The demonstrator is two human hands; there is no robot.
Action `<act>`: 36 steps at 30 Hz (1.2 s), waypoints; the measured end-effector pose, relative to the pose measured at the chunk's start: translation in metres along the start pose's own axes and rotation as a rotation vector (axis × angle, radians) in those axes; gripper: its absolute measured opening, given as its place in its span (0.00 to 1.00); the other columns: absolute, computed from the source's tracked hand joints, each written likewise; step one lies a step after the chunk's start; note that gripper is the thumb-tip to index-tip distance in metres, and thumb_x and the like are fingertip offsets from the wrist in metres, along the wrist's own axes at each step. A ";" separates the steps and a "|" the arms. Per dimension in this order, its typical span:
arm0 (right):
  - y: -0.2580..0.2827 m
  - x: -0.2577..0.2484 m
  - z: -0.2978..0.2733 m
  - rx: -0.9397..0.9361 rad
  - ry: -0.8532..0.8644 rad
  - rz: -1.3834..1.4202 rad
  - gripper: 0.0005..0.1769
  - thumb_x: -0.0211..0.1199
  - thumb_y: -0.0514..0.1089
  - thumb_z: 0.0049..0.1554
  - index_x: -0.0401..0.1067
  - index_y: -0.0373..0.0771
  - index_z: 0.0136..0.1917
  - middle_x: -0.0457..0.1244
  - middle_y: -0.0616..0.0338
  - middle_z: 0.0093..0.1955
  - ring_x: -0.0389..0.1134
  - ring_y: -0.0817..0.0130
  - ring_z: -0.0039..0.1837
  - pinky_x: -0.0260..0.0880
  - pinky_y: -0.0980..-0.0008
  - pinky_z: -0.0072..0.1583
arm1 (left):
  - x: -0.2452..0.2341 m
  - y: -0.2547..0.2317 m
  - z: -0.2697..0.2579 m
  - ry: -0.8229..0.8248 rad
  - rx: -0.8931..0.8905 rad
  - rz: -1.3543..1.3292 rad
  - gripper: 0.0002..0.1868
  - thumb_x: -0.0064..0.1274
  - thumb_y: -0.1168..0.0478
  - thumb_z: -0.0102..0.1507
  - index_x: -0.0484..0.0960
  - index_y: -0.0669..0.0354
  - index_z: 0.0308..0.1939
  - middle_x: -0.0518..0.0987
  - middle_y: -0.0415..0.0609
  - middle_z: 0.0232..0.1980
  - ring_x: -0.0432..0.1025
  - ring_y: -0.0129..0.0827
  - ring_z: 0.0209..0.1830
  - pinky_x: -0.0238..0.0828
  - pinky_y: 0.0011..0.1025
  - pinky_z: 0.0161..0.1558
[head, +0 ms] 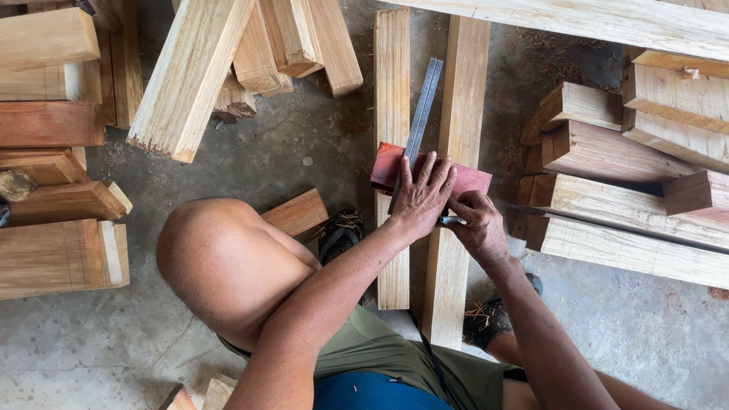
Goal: Measure and mark wood blocks using a combination square and a marker.
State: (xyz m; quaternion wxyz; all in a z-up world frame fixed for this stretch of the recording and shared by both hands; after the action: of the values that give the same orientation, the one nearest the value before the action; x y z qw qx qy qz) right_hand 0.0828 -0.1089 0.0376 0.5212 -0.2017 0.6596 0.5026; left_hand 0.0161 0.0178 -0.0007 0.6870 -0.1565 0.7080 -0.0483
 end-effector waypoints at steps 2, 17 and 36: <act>0.001 -0.001 0.000 0.004 0.002 -0.002 0.27 0.79 0.44 0.43 0.81 0.45 0.57 0.66 0.54 0.52 0.70 0.58 0.54 0.74 0.60 0.55 | 0.003 0.000 0.001 -0.003 0.002 0.006 0.54 0.64 0.44 0.55 0.55 0.66 0.77 0.47 0.62 0.81 0.40 0.62 0.82 0.33 0.82 0.69; 0.007 -0.007 0.003 -0.004 -0.009 0.030 0.26 0.79 0.46 0.44 0.81 0.44 0.57 0.67 0.53 0.52 0.70 0.58 0.54 0.75 0.60 0.54 | -0.010 0.002 0.001 0.054 0.005 -0.035 0.59 0.64 0.39 0.53 0.53 0.65 0.77 0.46 0.61 0.81 0.39 0.60 0.82 0.34 0.81 0.70; 0.077 -0.008 0.127 0.003 0.165 0.488 0.17 0.66 0.51 0.58 0.71 0.34 0.50 0.69 0.52 0.41 0.74 0.61 0.44 0.75 0.59 0.46 | -0.004 0.010 0.000 0.053 -0.019 0.021 0.48 0.61 0.52 0.53 0.61 0.59 0.75 0.54 0.61 0.78 0.46 0.59 0.78 0.39 0.72 0.66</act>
State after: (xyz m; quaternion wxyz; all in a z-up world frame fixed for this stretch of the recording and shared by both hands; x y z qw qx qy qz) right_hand 0.0869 0.0318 0.0860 0.3293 -0.0763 0.7297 0.5943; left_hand 0.0147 0.0285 0.0004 0.6669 -0.1544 0.7279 -0.0383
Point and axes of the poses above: each hand's wrist, its own z-axis towards the middle knuckle, its own x-axis out of the palm, y = z × x, the point moved 3 cm from there along z, towards the middle knuckle
